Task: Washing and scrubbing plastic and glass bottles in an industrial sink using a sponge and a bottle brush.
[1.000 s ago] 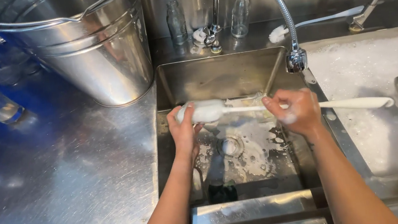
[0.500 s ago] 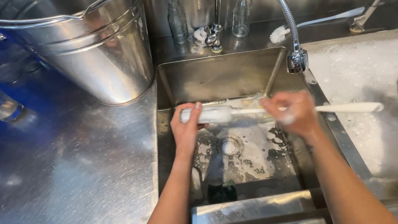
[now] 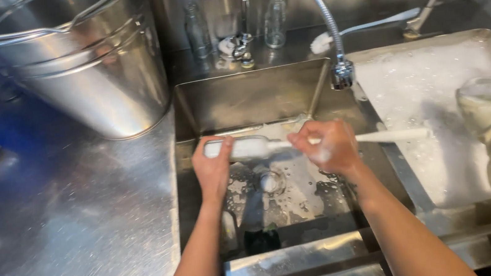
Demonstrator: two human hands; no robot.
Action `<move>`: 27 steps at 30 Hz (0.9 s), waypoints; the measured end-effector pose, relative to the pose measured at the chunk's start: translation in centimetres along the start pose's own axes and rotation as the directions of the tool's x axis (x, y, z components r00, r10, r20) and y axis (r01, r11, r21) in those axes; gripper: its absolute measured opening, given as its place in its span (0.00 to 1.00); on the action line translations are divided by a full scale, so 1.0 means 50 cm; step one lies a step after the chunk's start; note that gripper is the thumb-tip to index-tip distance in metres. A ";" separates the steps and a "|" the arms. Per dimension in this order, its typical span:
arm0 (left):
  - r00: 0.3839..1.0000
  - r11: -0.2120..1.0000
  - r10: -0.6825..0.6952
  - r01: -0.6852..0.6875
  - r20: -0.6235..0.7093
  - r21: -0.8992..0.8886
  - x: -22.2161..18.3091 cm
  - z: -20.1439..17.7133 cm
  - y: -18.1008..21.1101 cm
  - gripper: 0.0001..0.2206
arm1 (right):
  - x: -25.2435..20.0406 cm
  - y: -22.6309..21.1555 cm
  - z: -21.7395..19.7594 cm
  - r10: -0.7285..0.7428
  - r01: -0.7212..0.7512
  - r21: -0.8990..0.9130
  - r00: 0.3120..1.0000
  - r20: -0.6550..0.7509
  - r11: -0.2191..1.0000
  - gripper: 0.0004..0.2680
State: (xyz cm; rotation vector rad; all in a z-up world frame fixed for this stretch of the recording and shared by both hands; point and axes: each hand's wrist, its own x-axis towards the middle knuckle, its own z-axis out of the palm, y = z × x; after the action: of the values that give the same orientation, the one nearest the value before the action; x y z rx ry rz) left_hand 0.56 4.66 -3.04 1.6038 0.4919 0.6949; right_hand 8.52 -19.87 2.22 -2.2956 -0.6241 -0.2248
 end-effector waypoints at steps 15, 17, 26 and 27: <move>0.988 0.979 -0.001 0.032 -0.154 0.200 -0.018 0.020 0.032 0.20 | -0.004 -0.019 0.027 -0.089 0.091 0.180 0.996 -0.015 0.979 0.09; 0.982 0.980 -0.020 0.057 -0.187 0.192 -0.006 0.010 0.016 0.21 | 0.023 0.070 0.011 -0.078 0.088 0.116 0.993 -0.083 0.989 0.09; 0.970 0.962 0.063 0.003 -0.234 0.273 0.003 0.004 0.002 0.25 | 0.018 0.049 -0.002 -0.063 0.071 0.123 0.995 -0.074 0.990 0.09; 0.962 0.970 0.054 0.014 -0.269 0.242 0.006 0.000 -0.003 0.26 | 0.029 0.087 -0.013 -0.045 0.060 0.107 0.990 -0.132 0.992 0.11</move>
State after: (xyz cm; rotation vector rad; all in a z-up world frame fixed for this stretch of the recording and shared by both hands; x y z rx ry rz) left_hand 0.80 4.87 -3.14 1.7502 0.7896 0.9071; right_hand 11.96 -22.46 0.52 -2.1406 -0.6158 -0.3526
